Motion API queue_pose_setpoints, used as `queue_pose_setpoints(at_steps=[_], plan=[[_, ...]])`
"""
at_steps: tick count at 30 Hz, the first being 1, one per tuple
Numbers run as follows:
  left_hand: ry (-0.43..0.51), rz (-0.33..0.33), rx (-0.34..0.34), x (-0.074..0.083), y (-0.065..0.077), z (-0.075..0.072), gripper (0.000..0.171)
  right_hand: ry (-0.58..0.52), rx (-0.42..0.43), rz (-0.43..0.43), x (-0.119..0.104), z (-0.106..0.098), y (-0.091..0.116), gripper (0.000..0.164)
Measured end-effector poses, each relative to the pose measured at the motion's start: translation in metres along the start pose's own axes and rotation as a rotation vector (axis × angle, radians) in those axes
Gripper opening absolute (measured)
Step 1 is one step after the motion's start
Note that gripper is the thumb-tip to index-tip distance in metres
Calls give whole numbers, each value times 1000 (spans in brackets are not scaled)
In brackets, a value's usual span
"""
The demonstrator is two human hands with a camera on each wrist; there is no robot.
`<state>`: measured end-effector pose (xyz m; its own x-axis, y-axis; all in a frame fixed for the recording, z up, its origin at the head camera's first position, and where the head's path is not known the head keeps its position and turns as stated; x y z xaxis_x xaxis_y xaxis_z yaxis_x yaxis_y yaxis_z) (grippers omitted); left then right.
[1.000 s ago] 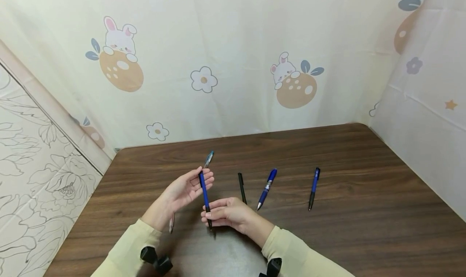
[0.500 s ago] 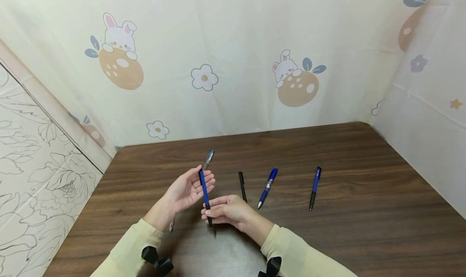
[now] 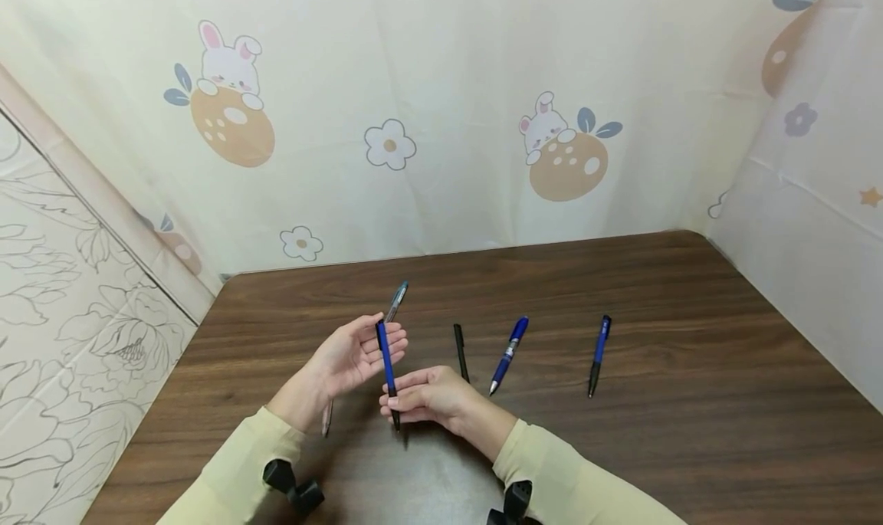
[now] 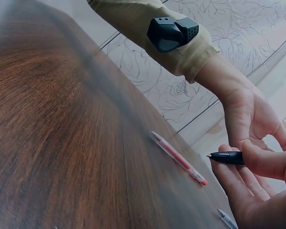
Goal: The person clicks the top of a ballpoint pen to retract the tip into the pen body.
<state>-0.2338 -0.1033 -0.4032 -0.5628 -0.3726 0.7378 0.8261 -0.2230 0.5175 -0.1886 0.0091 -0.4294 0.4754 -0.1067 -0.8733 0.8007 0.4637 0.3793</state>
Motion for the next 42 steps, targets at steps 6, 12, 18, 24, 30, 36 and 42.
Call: queue_pose_setpoints(at_steps=[6, 12, 18, 24, 30, 36, 42], plan=[[-21, -26, -11, 0, 0, 0, 51, -5, -12, 6, 1, 1, 1, 37], [-21, -26, -34, -1, 1, 1, 54, 11, -3, 6, -1, 0, 3, 37], [-18, -21, -39, -1, 1, 2, 51, 20, -1, 4, -2, -2, 4, 36], [-16, -26, -43, -2, 1, 3, 50, 12, -10, 4, -2, -3, 5, 33], [-7, -29, -45, -2, 1, 3, 51, 1, -12, -5, 0, -2, 4, 34], [-1, -42, -39, -2, 1, 3, 49, -14, -16, -5, 2, -2, 1, 37], [-10, -44, -41, -2, 1, 4, 46, -15, -28, -5, 3, -3, 0, 38]])
Point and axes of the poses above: each hand's wrist, its own y-axis away from the middle knuckle, its own z-axis out of the palm, x = y × z, the point moved 7 cm from there along -y, towards the middle knuckle, and after that the axes turned 9 degrees about x, right-handed, at the moved point
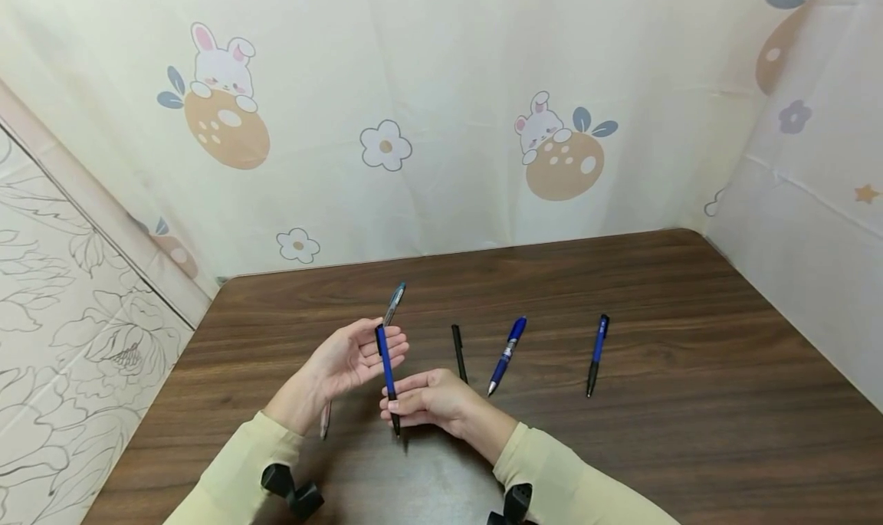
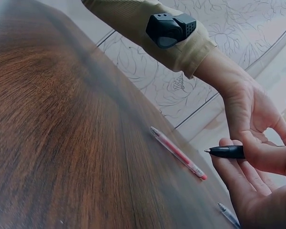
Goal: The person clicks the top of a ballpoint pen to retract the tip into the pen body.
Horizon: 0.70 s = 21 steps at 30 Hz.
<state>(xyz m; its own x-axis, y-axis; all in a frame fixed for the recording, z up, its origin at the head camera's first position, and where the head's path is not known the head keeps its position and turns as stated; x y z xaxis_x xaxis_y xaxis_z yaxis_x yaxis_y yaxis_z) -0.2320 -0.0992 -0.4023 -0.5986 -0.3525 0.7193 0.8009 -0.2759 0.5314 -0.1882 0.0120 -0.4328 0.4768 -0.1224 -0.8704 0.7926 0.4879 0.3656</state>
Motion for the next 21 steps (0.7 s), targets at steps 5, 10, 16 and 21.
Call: queue_pose_setpoints(at_steps=[5, 10, 16, 21], plan=[[-3, -5, -4, 0, 0, 0, 45, 1, -13, -1, -1, 0, 0, 38], [-9, -7, -4, 0, 0, 0, 42, -1, -15, 1, 0, 0, 0, 37], [-15, -6, 0, 0, -1, 0, 41, 6, -19, -1, -1, 1, 0, 41], [-19, -5, 7, 1, -1, 0, 43, 20, -14, 1, -2, 1, 1, 41]])
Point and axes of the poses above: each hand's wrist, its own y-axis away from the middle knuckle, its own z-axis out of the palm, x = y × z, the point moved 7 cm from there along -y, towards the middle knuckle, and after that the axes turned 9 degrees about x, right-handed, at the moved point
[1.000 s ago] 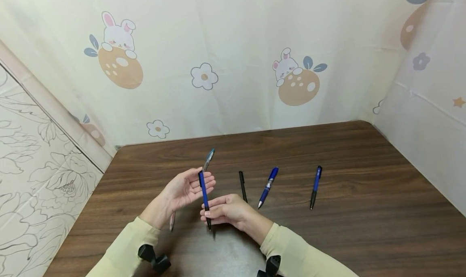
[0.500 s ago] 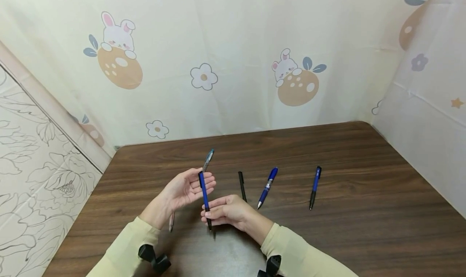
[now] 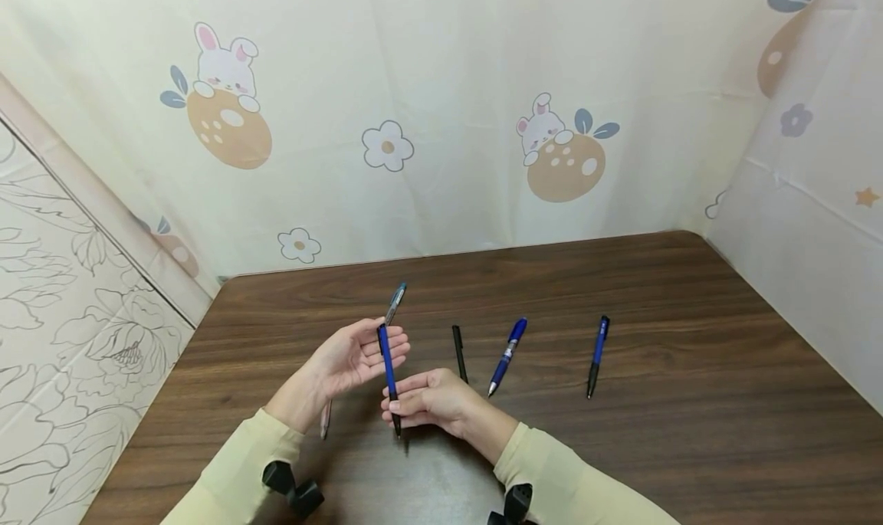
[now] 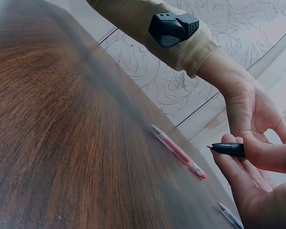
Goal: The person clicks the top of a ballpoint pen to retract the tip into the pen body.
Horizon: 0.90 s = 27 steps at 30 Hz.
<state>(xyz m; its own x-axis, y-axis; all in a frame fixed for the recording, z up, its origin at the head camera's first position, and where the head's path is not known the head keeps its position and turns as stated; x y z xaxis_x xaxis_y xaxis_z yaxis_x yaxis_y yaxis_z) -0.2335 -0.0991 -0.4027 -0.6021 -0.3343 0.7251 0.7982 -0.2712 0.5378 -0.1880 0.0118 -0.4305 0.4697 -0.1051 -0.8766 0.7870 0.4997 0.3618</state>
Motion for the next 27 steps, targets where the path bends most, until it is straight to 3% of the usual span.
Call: queue_pose_setpoints(at_steps=[11, 20, 27], plan=[[-34, 2, 2, 0, -3, 1, 56, -3, 7, 2, 0, -1, 1, 38], [-30, 1, 8, 0, -2, 1, 58, -9, 5, 2, 0, -1, 1, 36], [-52, 60, 18, 0, -3, -3, 62, -22, -5, 4, 0, -1, 1, 35]])
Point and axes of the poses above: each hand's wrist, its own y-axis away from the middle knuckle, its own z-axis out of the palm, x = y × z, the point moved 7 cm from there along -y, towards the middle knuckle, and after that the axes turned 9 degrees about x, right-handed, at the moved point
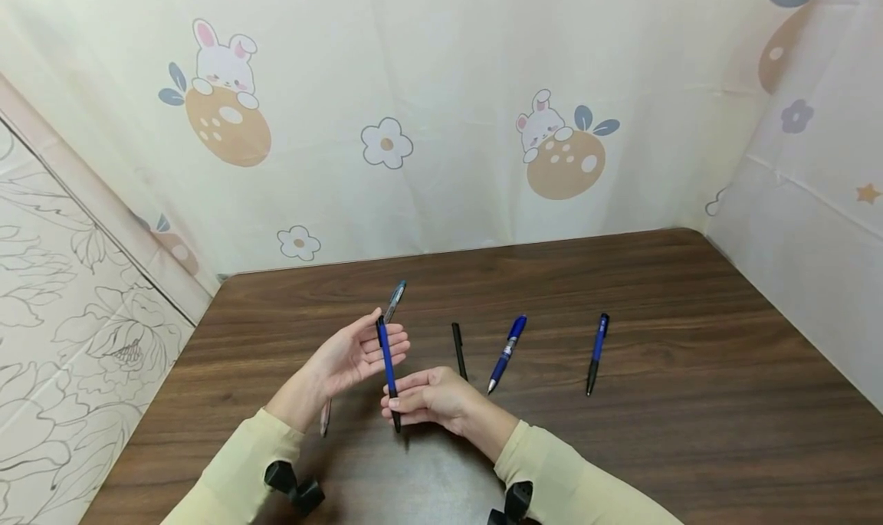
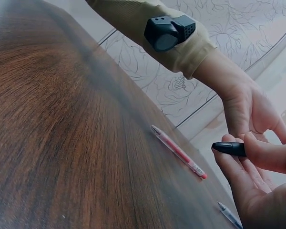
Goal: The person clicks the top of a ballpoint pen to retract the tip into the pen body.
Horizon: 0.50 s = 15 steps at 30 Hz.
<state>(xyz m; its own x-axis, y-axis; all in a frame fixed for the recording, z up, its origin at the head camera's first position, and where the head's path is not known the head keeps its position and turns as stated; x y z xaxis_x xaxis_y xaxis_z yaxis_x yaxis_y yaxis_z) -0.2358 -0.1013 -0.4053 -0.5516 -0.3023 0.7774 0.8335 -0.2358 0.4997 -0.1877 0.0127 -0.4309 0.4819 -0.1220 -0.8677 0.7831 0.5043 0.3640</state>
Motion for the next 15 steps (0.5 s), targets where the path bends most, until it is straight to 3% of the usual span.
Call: queue_pose_setpoints(at_steps=[9, 15], plan=[[-95, 168, 74, 6, 1, -12, 54, -12, 12, 9, 1, 1, 0, 29], [-125, 236, 106, 11, 5, -16, 43, -3, 33, 3, 0, 1, 1, 30]])
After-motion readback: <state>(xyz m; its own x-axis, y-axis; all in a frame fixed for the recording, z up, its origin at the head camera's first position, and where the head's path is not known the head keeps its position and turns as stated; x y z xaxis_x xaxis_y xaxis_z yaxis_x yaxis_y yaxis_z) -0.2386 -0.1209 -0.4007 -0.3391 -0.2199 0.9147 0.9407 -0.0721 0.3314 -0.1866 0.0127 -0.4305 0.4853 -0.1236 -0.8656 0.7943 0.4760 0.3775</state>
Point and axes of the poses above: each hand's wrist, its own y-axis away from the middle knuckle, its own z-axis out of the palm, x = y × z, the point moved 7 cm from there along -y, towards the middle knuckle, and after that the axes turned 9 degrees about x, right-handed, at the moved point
